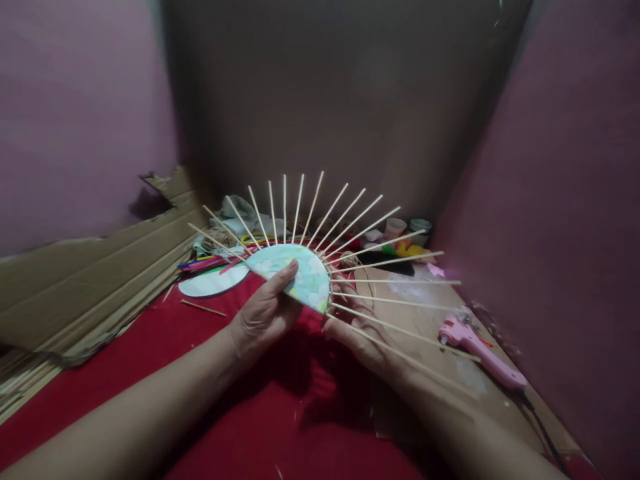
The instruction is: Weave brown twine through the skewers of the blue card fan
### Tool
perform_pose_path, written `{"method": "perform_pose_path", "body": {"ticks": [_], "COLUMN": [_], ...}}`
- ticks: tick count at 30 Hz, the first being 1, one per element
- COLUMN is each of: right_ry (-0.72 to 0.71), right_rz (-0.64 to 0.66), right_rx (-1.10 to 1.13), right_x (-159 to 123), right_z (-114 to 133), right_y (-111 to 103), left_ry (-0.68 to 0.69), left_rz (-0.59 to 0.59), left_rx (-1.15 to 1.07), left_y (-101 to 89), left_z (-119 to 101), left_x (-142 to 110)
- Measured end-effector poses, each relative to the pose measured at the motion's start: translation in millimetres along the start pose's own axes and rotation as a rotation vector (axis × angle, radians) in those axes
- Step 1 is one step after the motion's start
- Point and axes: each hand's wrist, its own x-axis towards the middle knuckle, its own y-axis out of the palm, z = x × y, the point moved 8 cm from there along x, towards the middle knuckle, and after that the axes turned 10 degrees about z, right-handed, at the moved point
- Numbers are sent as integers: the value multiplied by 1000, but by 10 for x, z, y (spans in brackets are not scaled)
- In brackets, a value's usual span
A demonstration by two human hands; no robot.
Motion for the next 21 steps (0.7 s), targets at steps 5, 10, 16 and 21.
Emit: {"method": "perform_pose_path", "body": {"ticks": [5, 10, 16, 21], "right_ry": [17, -12, -113, -19], "right_rz": [-62, -96, -66, -156], "right_rx": [339, 633, 627, 659], "right_x": [65, 95, 38, 21], "right_z": [-34, 9, 127, 47], "right_y": [-157, -242, -68, -126], "left_ry": [20, 56, 126, 59], "left_rz": [82, 175, 180, 269], "left_rx": [124, 444, 724, 893], "left_y": [83, 221, 249, 296], "left_z": [-26, -15, 56, 122], "left_x": [-7, -93, -233, -272]}}
